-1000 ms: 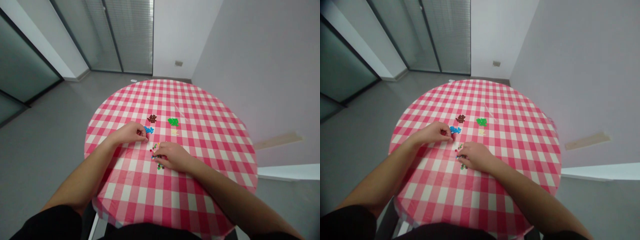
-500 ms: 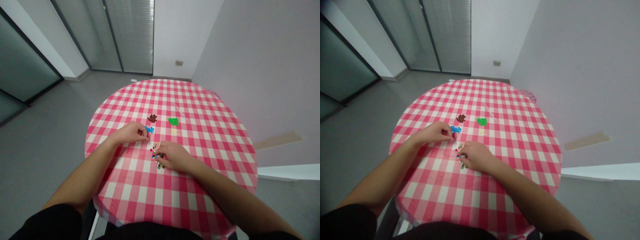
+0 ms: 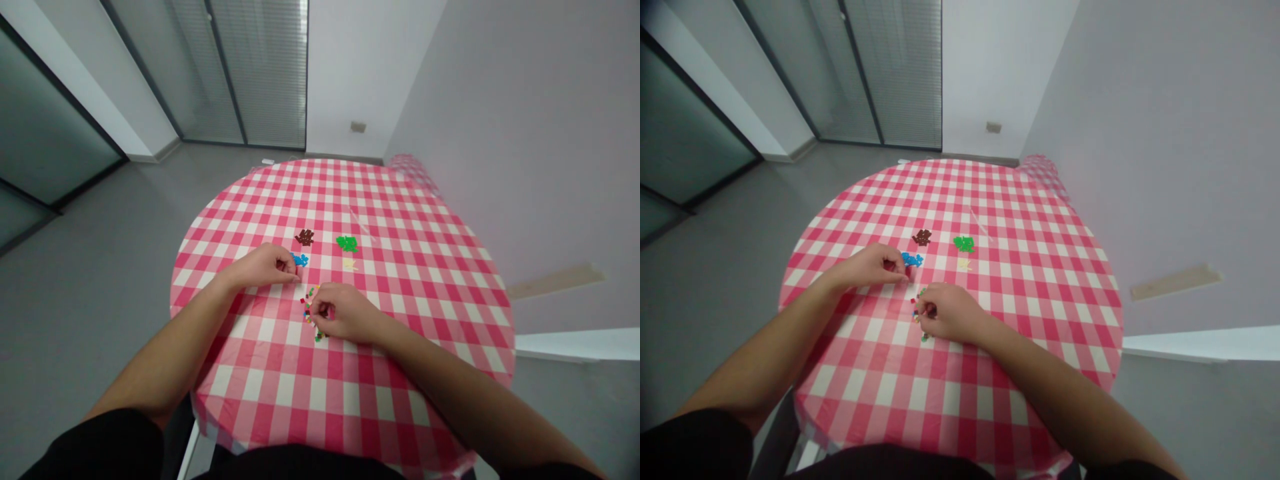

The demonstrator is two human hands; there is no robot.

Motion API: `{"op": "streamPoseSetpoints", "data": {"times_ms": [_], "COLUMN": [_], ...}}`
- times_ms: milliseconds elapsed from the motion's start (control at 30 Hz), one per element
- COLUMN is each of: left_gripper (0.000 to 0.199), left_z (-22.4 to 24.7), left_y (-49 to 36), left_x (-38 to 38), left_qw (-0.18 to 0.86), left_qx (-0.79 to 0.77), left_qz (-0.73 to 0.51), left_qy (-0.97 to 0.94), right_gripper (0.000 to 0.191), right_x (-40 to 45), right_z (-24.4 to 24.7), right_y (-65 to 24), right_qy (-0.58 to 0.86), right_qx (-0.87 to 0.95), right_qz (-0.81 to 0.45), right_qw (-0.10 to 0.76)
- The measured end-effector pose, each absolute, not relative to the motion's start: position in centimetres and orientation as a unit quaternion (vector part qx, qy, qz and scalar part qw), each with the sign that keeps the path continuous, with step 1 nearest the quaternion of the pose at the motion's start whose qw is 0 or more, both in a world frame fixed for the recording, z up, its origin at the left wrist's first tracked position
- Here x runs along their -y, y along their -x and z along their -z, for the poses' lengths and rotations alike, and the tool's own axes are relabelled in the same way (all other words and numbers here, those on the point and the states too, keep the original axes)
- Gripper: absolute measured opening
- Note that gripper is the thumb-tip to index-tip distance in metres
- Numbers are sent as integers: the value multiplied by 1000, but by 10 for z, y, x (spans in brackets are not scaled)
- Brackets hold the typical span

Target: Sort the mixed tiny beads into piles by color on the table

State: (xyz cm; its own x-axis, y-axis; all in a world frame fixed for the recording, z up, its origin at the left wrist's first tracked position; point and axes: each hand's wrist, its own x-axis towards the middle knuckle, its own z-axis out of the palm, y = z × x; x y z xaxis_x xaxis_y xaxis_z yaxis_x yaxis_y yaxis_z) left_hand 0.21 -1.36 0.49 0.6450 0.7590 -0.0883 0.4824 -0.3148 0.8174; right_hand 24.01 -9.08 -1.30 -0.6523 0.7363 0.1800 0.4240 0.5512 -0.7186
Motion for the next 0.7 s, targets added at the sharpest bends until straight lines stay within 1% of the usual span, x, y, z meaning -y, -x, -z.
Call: {"op": "streamPoseSetpoints", "data": {"times_ms": [67,167,267,433,600,700], "left_gripper": [19,18,17,10,13,16], "left_z": [-3,-3,-5,-8,-8,-7], "left_y": [-5,-15,-26,-40,-44,-44], "left_x": [15,20,26,35,38,38], "left_qw": [448,462,440,400,396,383], "left_qx": [-376,-346,-319,-288,-293,-309], "left_qz": [-179,-193,-197,-243,-269,-274], "left_qy": [-791,-794,-816,-835,-828,-826], "right_gripper": [7,5,12,21,20,21], "right_x": [89,86,84,82,78,76], "right_z": [14,11,9,10,9,9], "right_y": [-242,-246,-247,-248,-250,-251], "right_qy": [380,438,462,477,478,471], "right_qx": [793,714,670,635,623,605], "right_qz": [-377,-426,-437,-466,-466,-491], "right_qw": [289,342,382,390,408,414]}}
